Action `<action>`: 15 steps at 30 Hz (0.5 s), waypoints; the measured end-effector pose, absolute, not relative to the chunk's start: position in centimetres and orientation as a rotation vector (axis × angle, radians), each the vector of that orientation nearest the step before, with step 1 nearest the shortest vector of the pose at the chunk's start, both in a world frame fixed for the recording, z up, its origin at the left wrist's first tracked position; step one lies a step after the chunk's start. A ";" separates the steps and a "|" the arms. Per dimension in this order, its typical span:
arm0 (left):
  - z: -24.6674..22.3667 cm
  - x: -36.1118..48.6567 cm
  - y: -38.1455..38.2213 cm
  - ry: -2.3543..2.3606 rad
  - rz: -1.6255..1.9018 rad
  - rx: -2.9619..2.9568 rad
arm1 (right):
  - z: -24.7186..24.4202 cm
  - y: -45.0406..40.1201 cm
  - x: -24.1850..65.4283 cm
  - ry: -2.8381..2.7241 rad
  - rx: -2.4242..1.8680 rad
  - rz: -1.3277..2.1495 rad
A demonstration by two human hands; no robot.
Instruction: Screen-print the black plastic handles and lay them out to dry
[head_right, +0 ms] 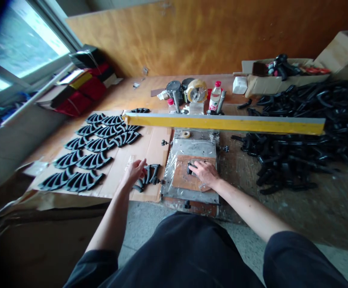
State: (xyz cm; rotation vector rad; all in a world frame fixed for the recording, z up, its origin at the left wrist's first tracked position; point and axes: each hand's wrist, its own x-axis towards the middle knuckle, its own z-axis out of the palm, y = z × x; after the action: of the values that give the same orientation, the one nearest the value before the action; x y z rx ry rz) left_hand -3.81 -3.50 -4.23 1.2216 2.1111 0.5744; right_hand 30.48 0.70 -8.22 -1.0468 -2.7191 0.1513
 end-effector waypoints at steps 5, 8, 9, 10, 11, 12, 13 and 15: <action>4.5 4.4 0.8 1.587 1.208 1.340 | -8.0 0.7 29.7 -2.656 -1.049 0.122; 7.3 8.1 1.8 1.315 1.375 1.306 | -9.0 0.2 28.7 -2.647 -0.918 0.241; 7.6 8.8 1.9 1.269 1.390 1.294 | -9.4 0.0 28.6 -2.665 -0.853 0.300; 7.6 9.3 1.8 1.245 1.392 1.284 | -9.6 -0.4 28.6 -2.688 -0.781 0.374; 7.5 9.6 1.5 1.235 1.388 1.276 | -9.8 -0.6 28.9 -2.705 -0.715 0.459; 7.2 9.6 1.0 1.237 1.388 1.267 | -9.8 -0.8 29.7 -2.702 -0.689 0.540; 6.8 9.4 0.4 1.249 1.391 1.252 | -9.8 -0.9 30.8 -2.660 -0.746 0.594; 5.7 8.6 -1.3 1.296 1.347 1.197 | -9.4 -0.4 34.1 -2.475 -1.053 0.588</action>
State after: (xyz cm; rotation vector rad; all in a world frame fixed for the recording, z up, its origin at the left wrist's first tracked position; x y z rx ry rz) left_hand 8.59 -1.31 5.70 1.1966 1.2963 1.3470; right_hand 34.14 -0.37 -9.42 -1.0527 -2.4748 0.5881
